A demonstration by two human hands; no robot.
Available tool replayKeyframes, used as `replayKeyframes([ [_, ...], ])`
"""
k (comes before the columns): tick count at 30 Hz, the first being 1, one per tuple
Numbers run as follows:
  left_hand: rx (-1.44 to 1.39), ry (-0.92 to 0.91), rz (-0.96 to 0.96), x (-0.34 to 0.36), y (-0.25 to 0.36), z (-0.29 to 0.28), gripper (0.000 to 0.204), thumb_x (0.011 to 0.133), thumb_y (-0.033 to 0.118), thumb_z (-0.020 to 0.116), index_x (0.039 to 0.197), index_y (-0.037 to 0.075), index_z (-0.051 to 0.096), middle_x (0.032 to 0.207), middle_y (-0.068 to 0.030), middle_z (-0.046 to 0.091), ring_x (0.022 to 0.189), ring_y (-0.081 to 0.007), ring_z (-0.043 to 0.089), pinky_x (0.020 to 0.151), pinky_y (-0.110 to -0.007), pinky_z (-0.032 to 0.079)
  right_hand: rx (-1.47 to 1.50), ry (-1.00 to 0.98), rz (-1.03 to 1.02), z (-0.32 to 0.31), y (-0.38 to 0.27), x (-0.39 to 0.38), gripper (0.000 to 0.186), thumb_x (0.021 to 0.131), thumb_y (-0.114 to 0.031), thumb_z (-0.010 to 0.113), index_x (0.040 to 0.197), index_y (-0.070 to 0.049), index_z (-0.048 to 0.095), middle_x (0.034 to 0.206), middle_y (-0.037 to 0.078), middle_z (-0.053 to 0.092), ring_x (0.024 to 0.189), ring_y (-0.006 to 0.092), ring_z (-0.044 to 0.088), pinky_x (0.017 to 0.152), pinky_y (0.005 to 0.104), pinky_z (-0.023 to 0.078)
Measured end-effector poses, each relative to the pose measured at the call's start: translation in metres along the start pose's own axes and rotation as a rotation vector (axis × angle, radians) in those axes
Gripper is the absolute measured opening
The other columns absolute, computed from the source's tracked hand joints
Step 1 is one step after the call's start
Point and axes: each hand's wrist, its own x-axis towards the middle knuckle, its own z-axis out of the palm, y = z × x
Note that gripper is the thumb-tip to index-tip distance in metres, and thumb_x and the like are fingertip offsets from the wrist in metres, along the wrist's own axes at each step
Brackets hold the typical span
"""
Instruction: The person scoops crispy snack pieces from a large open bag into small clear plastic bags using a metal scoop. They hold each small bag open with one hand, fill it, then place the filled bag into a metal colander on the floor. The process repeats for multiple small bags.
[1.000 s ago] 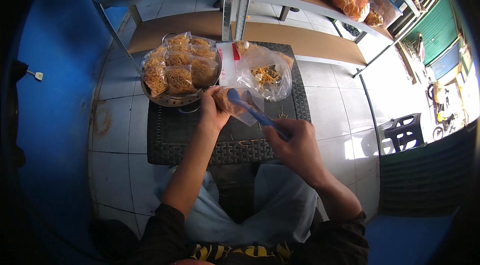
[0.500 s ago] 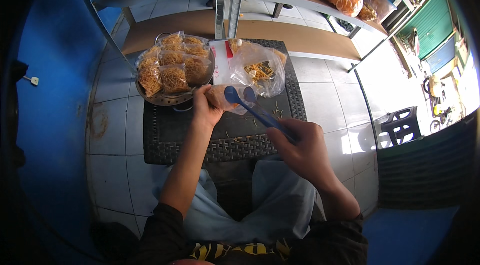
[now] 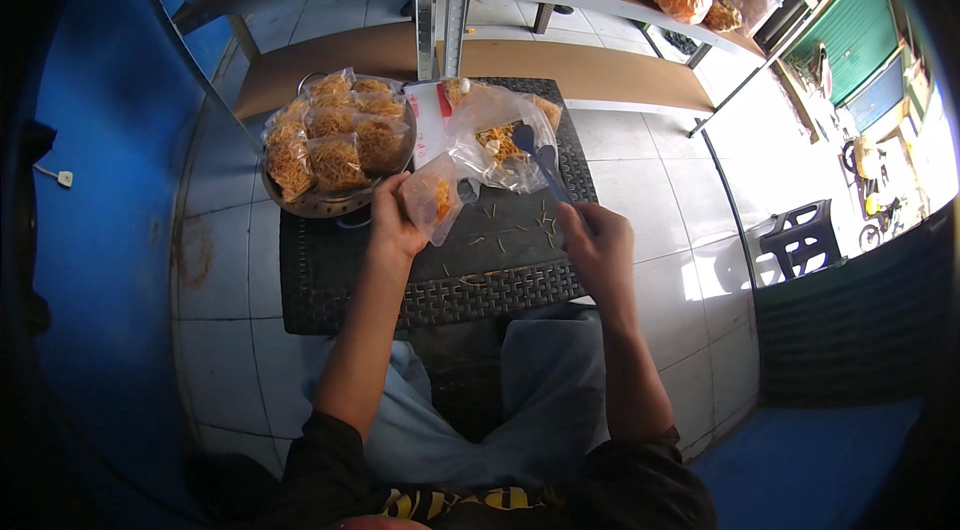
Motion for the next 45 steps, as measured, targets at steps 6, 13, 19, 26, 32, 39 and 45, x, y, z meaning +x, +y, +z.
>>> replayKeyframes([
  [6, -0.035, -0.078, -0.033, 0.009, 0.0, -0.007, 0.043, 0.088, 0.028, 0.048, 0.114, -0.004, 0.057, 0.106, -0.0195, 0.062, 0.098, -0.0364, 0.062, 0.084, -0.047, 0.054, -0.452, 0.106, -0.256, 0.063, 0.037, 0.036, 0.032, 0.088, -0.027, 0.064, 0.077, 0.002, 0.065, 0.061, 0.022, 0.059, 0.059, 0.0379, 0.063, 0.058, 0.0454, 0.048],
  [13, -0.02, -0.16, -0.053, 0.012, 0.004, -0.013, 0.044, 0.089, 0.027, 0.045, 0.115, -0.007, 0.054, 0.1, -0.0217, 0.061, 0.087, -0.0363, 0.063, 0.075, -0.042, 0.056, -0.662, 0.104, -0.243, 0.086, 0.048, 0.054, 0.034, 0.089, -0.03, 0.061, 0.076, 0.002, 0.061, 0.066, 0.024, 0.064, 0.064, 0.0409, 0.065, 0.063, 0.0491, 0.053],
  [19, -0.063, -0.251, 0.073, 0.014, -0.005, -0.003, 0.046, 0.093, 0.029, 0.045, 0.116, -0.01, 0.052, 0.107, -0.0247, 0.061, 0.102, -0.04, 0.062, 0.088, -0.048, 0.053, -0.622, 0.132, -0.184, 0.098, 0.052, 0.055, 0.037, 0.089, -0.031, 0.061, 0.101, 0.004, 0.057, 0.093, 0.027, 0.065, 0.084, 0.0414, 0.066, 0.074, 0.0479, 0.053],
  [26, 0.008, -0.254, -0.073, 0.006, -0.01, 0.008, 0.054, 0.098, 0.032, 0.036, 0.134, -0.008, 0.042, 0.129, -0.0241, 0.055, 0.11, -0.0379, 0.06, 0.096, -0.052, 0.049, -0.34, -0.028, -0.512, 0.063, 0.024, 0.027, 0.07, 0.072, -0.015, 0.078, 0.136, -0.009, 0.049, 0.129, 0.017, 0.051, 0.123, 0.0373, 0.047, 0.102, 0.0469, 0.041],
  [32, 0.15, -0.397, -0.171, -0.011, -0.015, 0.028, 0.063, 0.098, 0.048, 0.039, 0.138, 0.0, 0.042, 0.127, -0.0201, 0.056, 0.117, -0.0447, 0.055, 0.099, -0.057, 0.044, 0.063, -0.224, -0.642, 0.067, -0.008, 0.055, 0.041, 0.077, -0.007, 0.073, 0.117, -0.003, 0.064, 0.127, 0.016, 0.059, 0.119, 0.0298, 0.056, 0.102, 0.0398, 0.044],
  [39, 0.781, -0.283, 0.226, -0.018, -0.008, 0.039, 0.077, 0.091, 0.062, 0.052, 0.142, 0.006, 0.038, 0.137, -0.0153, 0.046, 0.128, -0.036, 0.046, 0.102, -0.051, 0.038, 0.106, -0.259, -0.348, 0.043, -0.04, 0.103, 0.023, 0.093, -0.016, 0.061, 0.099, 0.005, 0.071, 0.084, 0.015, 0.072, 0.079, 0.0144, 0.067, 0.073, 0.032, 0.051],
  [45, 1.237, -0.588, 0.723, -0.021, -0.011, 0.039, 0.078, 0.084, 0.032, 0.077, 0.143, 0.003, 0.036, 0.136, -0.0168, 0.048, 0.131, -0.0236, 0.044, 0.108, -0.041, 0.036, 0.301, -0.45, -0.326, 0.042, -0.025, 0.092, 0.025, 0.095, -0.017, 0.06, 0.1, 0.005, 0.07, 0.085, 0.012, 0.07, 0.082, 0.0155, 0.063, 0.079, 0.0303, 0.05],
])
